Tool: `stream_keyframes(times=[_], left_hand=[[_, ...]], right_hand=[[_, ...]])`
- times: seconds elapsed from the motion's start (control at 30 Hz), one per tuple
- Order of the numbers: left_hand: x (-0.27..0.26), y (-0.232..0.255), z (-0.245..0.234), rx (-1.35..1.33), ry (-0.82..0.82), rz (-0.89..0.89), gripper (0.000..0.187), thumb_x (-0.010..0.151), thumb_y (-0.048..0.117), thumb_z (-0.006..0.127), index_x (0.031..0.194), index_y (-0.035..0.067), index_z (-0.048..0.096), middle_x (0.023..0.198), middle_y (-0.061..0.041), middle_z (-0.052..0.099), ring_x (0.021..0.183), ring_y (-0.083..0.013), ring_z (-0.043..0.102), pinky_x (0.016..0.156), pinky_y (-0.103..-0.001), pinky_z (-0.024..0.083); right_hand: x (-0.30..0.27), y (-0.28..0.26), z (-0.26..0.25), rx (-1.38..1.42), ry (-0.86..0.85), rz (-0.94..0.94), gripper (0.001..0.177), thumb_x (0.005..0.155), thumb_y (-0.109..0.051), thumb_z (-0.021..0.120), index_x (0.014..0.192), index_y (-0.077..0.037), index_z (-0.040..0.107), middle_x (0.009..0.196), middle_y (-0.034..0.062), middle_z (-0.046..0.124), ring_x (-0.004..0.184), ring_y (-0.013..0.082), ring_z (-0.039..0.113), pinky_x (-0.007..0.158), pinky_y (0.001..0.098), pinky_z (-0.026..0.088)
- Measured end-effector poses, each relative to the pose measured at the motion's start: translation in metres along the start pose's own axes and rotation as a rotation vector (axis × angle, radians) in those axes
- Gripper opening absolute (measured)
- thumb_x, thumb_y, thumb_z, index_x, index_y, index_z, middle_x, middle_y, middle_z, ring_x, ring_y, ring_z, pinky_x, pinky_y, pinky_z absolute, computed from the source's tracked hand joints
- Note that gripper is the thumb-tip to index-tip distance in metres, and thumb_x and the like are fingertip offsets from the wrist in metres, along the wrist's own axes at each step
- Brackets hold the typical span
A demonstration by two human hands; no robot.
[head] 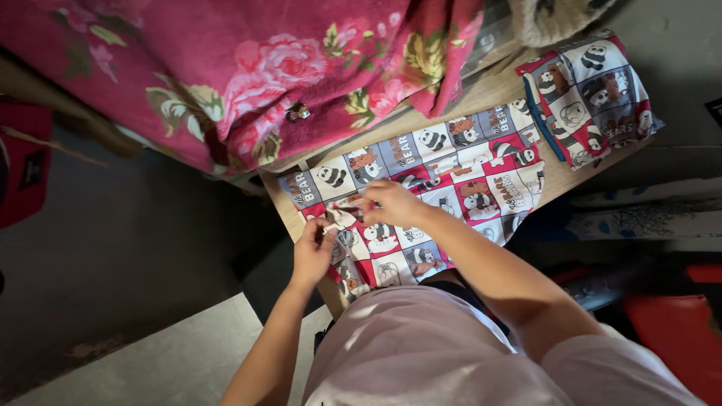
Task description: The person folds several garments on a wooden table. They fold blue shorts, a patterned shirt, and a white and blue shirt, placing each folded item on the table.
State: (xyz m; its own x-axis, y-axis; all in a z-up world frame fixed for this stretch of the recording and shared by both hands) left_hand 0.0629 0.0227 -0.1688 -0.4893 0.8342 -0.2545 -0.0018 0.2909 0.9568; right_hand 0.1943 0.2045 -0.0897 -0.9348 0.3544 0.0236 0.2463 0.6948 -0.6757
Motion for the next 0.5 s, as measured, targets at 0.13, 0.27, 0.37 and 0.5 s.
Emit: stream_keyframes(times=[0.13, 0.27, 0.37, 0.5], left_hand=[[0.011, -0.008, 0.000, -0.380, -0.127, 0.095, 0.012, 0.103, 0.006, 0.060, 0.110, 0.010, 0.051, 0.092, 0.003, 0.058, 0.083, -0.0046, 0.052, 0.075, -0.021, 0.046], [0.015, -0.001, 0.002, -0.308, -0.135, 0.199, 0.013, 0.103, 0.005, 0.061, 0.109, 0.009, 0.051, 0.091, 0.004, 0.057, 0.083, -0.0051, 0.054, 0.076, -0.021, 0.047], [0.024, 0.010, 0.003, -0.202, -0.063, 0.211, 0.015, 0.103, 0.006, 0.063, 0.111, 0.007, 0.050, 0.086, 0.002, 0.054, 0.075, -0.0068, 0.048, 0.066, -0.024, 0.042], [0.052, 0.038, -0.004, -0.068, 0.100, 0.285, 0.021, 0.102, 0.010, 0.062, 0.119, 0.007, 0.050, 0.085, -0.002, 0.062, 0.074, -0.0089, 0.059, 0.066, -0.027, 0.050]], right_hand=[[-0.035, 0.001, -0.015, 0.007, -0.097, 0.061, 0.038, 0.075, -0.020, 0.086, 0.109, -0.012, 0.072, 0.093, 0.0077, 0.068, 0.091, 0.0273, 0.067, 0.081, 0.0388, 0.055], [-0.052, -0.013, -0.017, -0.255, -0.057, -0.055, 0.036, 0.071, -0.018, 0.085, 0.105, -0.009, 0.073, 0.101, 0.0098, 0.066, 0.099, 0.0317, 0.066, 0.085, 0.0408, 0.055], [-0.054, -0.015, -0.018, -0.407, 0.159, -0.121, 0.028, 0.073, -0.023, 0.086, 0.091, -0.010, 0.070, 0.099, 0.0104, 0.064, 0.095, 0.0335, 0.063, 0.084, 0.0439, 0.053], [-0.042, 0.025, -0.009, 0.152, 0.267, 0.108, 0.025, 0.089, -0.020, 0.079, 0.102, -0.005, 0.063, 0.108, 0.0140, 0.061, 0.097, 0.0279, 0.063, 0.081, 0.0377, 0.053]])
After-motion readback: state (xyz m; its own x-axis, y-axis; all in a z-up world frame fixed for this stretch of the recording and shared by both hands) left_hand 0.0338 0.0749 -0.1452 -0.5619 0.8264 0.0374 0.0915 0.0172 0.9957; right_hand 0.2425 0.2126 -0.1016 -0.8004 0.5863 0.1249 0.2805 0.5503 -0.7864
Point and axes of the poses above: each hand's wrist, its own x-axis towards the middle knuckle, its own z-axis out of the palm, y = z × x, the point moved 6 cm from there along x, towards the middle knuckle
